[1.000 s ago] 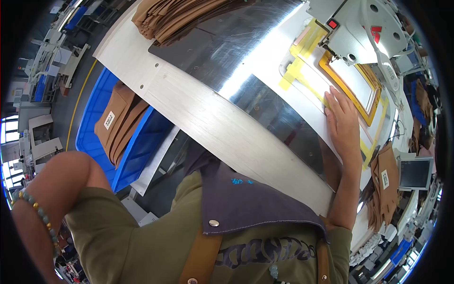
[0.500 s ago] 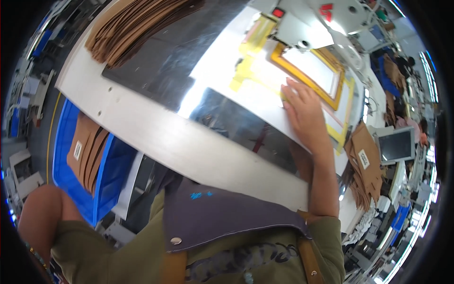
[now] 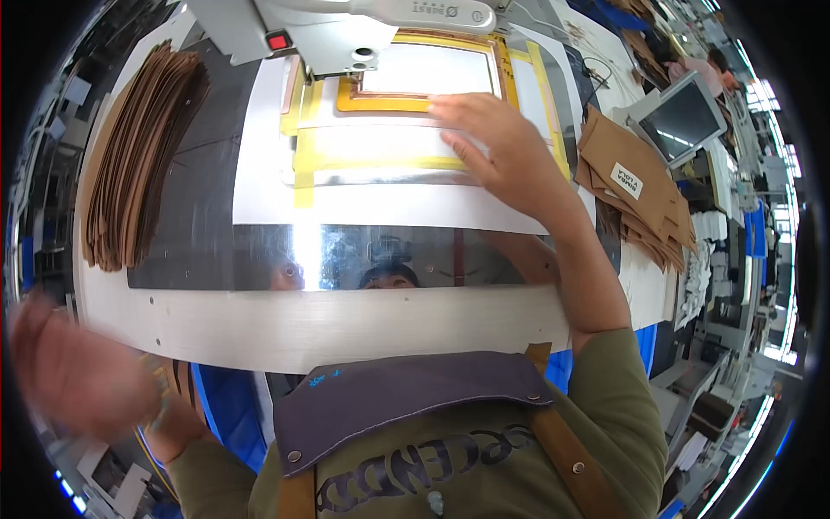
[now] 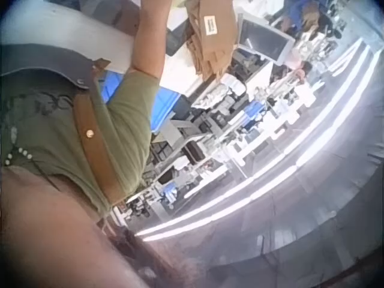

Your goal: Sewing branded labels onto leather panels using an industrial sewing machine.

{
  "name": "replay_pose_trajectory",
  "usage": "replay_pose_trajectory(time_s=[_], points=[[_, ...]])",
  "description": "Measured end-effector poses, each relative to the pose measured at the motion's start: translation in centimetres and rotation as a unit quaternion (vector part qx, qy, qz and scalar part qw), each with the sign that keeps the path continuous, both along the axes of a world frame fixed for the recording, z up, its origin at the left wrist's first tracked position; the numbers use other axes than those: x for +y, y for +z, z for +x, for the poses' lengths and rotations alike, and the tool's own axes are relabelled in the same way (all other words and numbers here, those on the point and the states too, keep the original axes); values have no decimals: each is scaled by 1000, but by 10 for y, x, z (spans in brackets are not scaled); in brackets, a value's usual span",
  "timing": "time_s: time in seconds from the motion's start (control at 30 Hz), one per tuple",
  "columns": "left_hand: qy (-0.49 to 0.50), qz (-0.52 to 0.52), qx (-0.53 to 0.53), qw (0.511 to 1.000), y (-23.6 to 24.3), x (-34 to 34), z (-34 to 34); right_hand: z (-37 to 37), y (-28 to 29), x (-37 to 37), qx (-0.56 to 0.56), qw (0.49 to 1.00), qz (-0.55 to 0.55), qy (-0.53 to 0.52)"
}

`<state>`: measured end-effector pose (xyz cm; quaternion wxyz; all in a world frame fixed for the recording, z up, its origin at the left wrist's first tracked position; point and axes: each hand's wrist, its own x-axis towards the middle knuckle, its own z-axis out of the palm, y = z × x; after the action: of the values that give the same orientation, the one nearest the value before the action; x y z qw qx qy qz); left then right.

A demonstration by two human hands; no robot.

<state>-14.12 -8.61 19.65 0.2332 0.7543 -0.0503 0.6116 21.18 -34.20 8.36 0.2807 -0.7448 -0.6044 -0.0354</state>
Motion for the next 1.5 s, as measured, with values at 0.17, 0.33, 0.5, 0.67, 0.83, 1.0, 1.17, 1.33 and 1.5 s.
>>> replay_pose_trajectory(time_s=[0.17,0.33,0.5,0.67,0.83,1.0,1.17,1.33,1.5], points=[[22,-117,429,895,-120,1,110,-12,-28,-9,-33,996,-59,62],[-24,-13,474,880,-145,5,167,-10,-40,-15,-21,996,-65,51],[-18,-81,505,859,-157,9,173,-5,-41,-16,11,997,-42,61],[-6,-86,497,864,-157,6,168,-6,-40,-15,21,997,-37,58],[-62,-162,413,894,-151,6,167,-6,-20,-6,31,999,-1,44],[-85,-181,422,884,-147,2,167,-3,-10,36,56,992,59,97],[-103,-173,409,890,-143,2,166,-12,-18,76,140,983,53,110],[-95,-149,414,893,-145,16,167,34,27,54,201,972,-117,-35],[-12,94,463,881,-155,32,178,85,44,54,117,986,-48,-106]])
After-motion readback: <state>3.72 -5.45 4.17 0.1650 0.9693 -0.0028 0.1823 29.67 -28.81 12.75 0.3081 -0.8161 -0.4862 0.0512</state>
